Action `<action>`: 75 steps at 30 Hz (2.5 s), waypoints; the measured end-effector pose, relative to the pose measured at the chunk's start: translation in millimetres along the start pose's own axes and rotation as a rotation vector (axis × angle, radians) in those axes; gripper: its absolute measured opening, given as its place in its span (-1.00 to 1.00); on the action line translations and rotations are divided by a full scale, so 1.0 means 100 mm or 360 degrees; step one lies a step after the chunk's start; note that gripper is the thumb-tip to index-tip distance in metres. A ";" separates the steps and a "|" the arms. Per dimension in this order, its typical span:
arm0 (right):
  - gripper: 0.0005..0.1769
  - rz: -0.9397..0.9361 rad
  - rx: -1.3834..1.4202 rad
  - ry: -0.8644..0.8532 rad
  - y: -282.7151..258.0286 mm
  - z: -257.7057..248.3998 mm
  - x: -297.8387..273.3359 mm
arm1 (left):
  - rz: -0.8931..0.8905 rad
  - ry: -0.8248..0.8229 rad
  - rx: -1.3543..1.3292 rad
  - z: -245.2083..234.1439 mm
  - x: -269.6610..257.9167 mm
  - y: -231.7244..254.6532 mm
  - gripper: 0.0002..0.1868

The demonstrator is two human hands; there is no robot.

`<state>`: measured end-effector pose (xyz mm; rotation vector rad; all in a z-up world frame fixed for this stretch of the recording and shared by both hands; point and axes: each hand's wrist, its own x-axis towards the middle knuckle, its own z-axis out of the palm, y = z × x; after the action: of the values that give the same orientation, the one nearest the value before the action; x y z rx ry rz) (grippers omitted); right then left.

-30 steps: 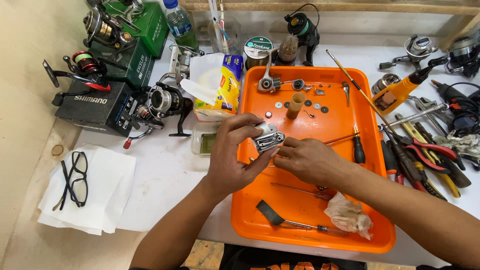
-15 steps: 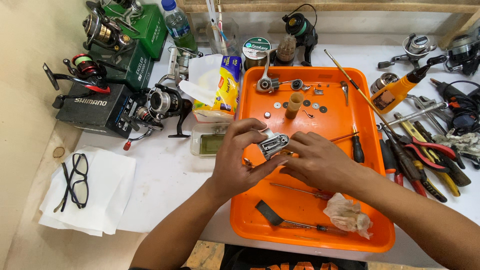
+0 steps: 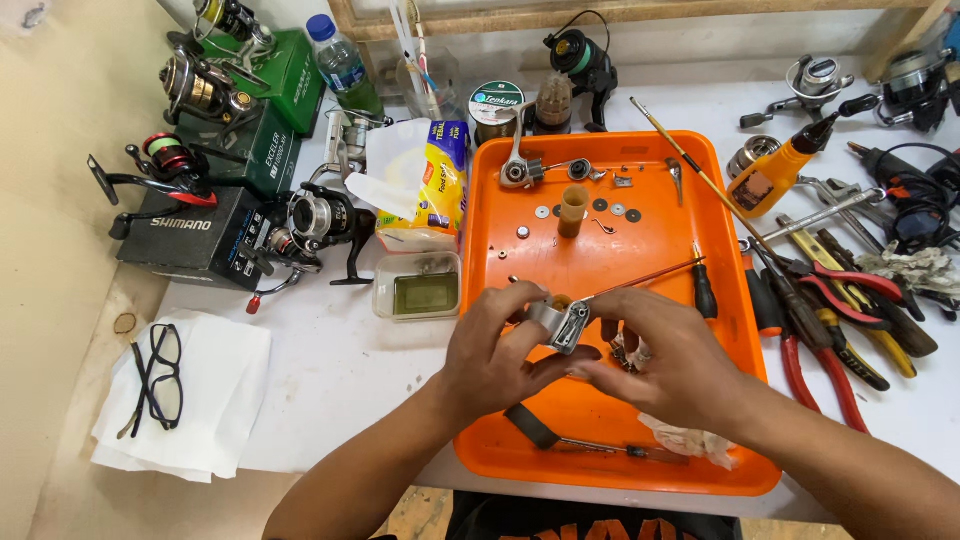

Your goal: The person cleans a disassembled fishing reel component using a small brush and a cloth. They wipe the metal part, rotate it to access different areas, and continue brushing and wiping the component over an orange tray.

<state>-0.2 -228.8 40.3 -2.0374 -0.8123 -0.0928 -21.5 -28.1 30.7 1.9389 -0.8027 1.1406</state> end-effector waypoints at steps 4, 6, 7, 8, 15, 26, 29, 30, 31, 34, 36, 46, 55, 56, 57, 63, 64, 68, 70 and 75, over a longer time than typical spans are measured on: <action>-0.56 -0.0018 -0.0083 0.0096 -0.02 0.06 -0.02 | 0.0134 -0.0053 0.0150 0.08 -0.17 -0.07 -0.65; -0.57 -0.0010 -0.0064 0.0122 0.00 0.08 -0.04 | 0.0191 -0.0042 0.0202 0.12 -0.21 -0.09 -0.64; -0.58 -0.0002 -0.0047 0.0170 0.03 0.09 -0.05 | 0.0168 -0.0031 0.0216 0.13 -0.21 -0.08 -0.65; -0.59 0.0004 -0.0031 0.0219 0.05 0.10 -0.06 | 0.0144 -0.0018 0.0231 0.13 -0.21 -0.08 -0.64; -0.56 -0.0071 -0.0080 0.0347 0.10 -0.26 0.17 | -0.0708 -0.0135 -0.0761 -0.04 -0.05 -0.22 -0.08; -0.62 -0.0798 -0.0453 -0.0003 -0.05 -0.07 0.75 | -0.1400 -0.0175 -0.1834 0.08 -0.23 -0.46 0.11; -0.60 -0.0806 -0.0480 -0.0062 -0.11 -0.08 0.87 | -0.1451 -0.0135 -0.1653 0.04 -0.21 -0.53 0.13; -0.60 -0.0794 -0.0479 -0.0066 -0.10 -0.09 0.90 | -0.1461 -0.0137 -0.1660 0.05 -0.21 -0.53 0.13; -0.59 -0.0766 -0.0443 -0.0062 -0.08 -0.10 0.92 | -0.1510 -0.0090 -0.1684 0.06 -0.21 -0.53 0.15; -0.52 -0.0684 -0.0385 -0.0056 -0.03 -0.17 0.96 | -0.1609 0.0018 -0.1776 0.06 -0.20 -0.52 0.15; -0.45 -0.0631 -0.0361 -0.0053 0.04 -0.27 0.99 | -0.1659 0.0078 -0.1841 0.03 -0.15 -0.50 0.13; -0.69 0.0267 -0.0625 -0.0067 0.64 -0.54 1.13 | -0.1788 0.0389 -0.1889 -0.03 -0.09 -0.66 0.05; -0.59 0.0669 -0.0718 -0.0604 0.69 -0.21 1.29 | -0.1676 0.0395 -0.1741 -0.18 -0.02 -0.74 0.13; -0.67 0.0717 -0.0793 -0.0640 0.73 -0.18 1.31 | -0.1669 0.0394 -0.1746 -0.18 -0.02 -0.75 0.13; -0.67 0.0715 -0.0802 -0.0634 0.75 -0.16 1.33 | -0.1659 0.0394 -0.1753 -0.19 0.00 -0.76 0.13; -0.75 0.0685 -0.0737 -0.0582 0.87 -0.10 1.33 | -0.1658 0.0390 -0.1674 -0.21 -0.03 -0.76 0.13; -0.71 0.0661 -0.0688 -0.0584 0.84 -0.11 1.34 | -0.1671 0.0380 -0.1658 -0.22 -0.01 -0.75 0.12; -0.72 0.0644 -0.0604 -0.0563 0.88 -0.08 1.33 | -0.1658 0.0389 -0.1632 -0.23 -0.01 -0.76 0.11; -0.72 0.0630 -0.0595 -0.0562 0.83 -0.09 1.36 | -0.1649 0.0390 -0.1623 -0.23 -0.03 -0.79 0.10; -0.64 0.0617 -0.0511 -0.0476 0.75 -0.10 1.42 | -0.1610 0.0381 -0.1637 -0.24 -0.05 -0.76 0.07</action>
<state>155.8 -192.0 43.4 -2.5176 -0.5914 0.3262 26.4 33.5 13.2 1.0156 -0.1096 0.2020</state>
